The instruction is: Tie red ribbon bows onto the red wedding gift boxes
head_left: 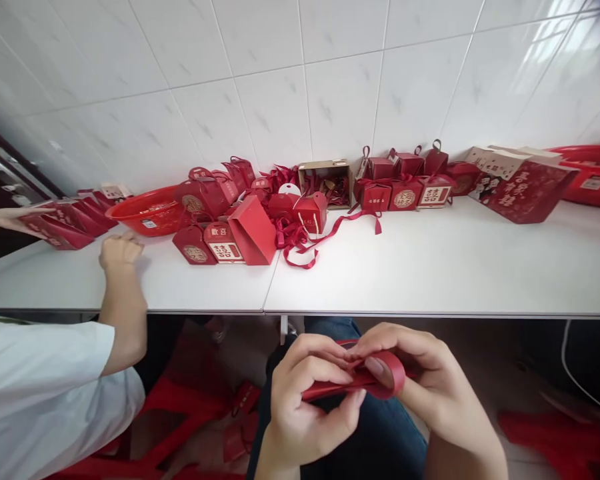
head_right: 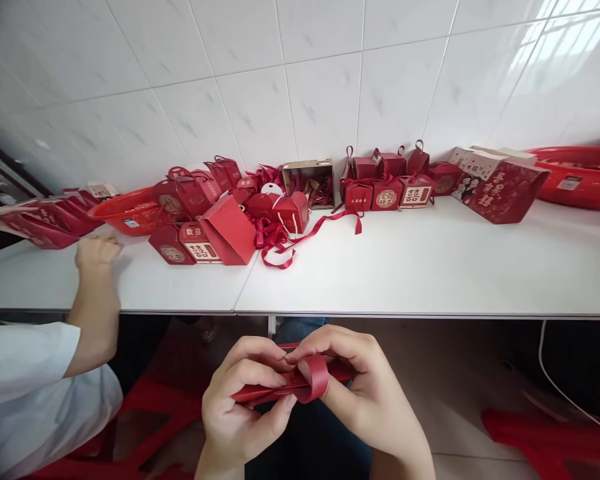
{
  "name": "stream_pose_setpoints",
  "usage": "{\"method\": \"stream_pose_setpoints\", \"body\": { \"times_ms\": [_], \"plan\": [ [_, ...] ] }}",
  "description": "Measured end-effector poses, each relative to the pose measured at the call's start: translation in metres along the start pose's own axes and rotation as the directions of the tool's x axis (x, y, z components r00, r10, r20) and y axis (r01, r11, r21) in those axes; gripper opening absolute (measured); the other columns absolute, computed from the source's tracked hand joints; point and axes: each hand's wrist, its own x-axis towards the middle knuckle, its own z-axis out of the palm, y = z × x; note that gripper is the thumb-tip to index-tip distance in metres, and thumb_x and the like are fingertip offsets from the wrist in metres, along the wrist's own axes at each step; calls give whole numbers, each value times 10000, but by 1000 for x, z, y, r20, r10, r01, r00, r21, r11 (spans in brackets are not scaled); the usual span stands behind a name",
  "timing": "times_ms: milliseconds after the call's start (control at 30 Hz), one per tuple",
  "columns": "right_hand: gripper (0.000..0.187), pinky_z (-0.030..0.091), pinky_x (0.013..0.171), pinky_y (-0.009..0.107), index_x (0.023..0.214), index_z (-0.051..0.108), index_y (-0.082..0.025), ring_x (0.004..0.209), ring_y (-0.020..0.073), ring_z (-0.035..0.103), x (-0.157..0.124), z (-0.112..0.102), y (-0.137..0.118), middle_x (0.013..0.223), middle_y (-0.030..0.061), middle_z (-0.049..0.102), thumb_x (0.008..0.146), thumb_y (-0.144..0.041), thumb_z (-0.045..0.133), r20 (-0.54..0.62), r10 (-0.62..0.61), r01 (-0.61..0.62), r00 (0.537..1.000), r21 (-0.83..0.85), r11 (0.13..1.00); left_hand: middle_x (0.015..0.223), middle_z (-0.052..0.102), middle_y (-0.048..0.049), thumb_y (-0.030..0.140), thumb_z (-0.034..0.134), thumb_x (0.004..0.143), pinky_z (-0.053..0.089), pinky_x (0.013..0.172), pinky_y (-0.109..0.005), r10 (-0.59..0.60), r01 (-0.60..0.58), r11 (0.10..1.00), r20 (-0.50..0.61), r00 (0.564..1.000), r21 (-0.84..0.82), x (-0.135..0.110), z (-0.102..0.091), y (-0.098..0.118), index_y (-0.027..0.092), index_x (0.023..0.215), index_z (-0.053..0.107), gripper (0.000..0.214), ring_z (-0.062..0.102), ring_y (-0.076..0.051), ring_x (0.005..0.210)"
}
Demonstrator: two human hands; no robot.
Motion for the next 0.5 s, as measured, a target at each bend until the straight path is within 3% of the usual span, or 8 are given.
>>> {"method": "stream_pose_setpoints", "body": {
  "times_ms": [133, 500],
  "plan": [
    [172, 531, 705, 289, 967, 734, -259, 777, 177, 657, 4, -2, -5, 867, 48, 708, 852, -172, 642, 8, 10, -10, 1000, -9, 1000, 879, 627, -26, 50, 717, 656, 576, 686, -262, 19, -19, 1000, 19, 1000, -20, -1, 2, -3, 168, 822, 616, 228, 647, -137, 770],
    [191, 475, 593, 223, 970, 765, -283, 694, 128, 613, 6, -3, -2, 829, 34, 672, 811, -199, 698, -4, 53, -52, 999, 100, 994, 909, 569, -21, 110, 701, 698, 553, 682, -244, -65, 65, 998, 38, 997, -12, -6, 4, -5, 180, 800, 618, 149, 615, -116, 763]
  ]
}}
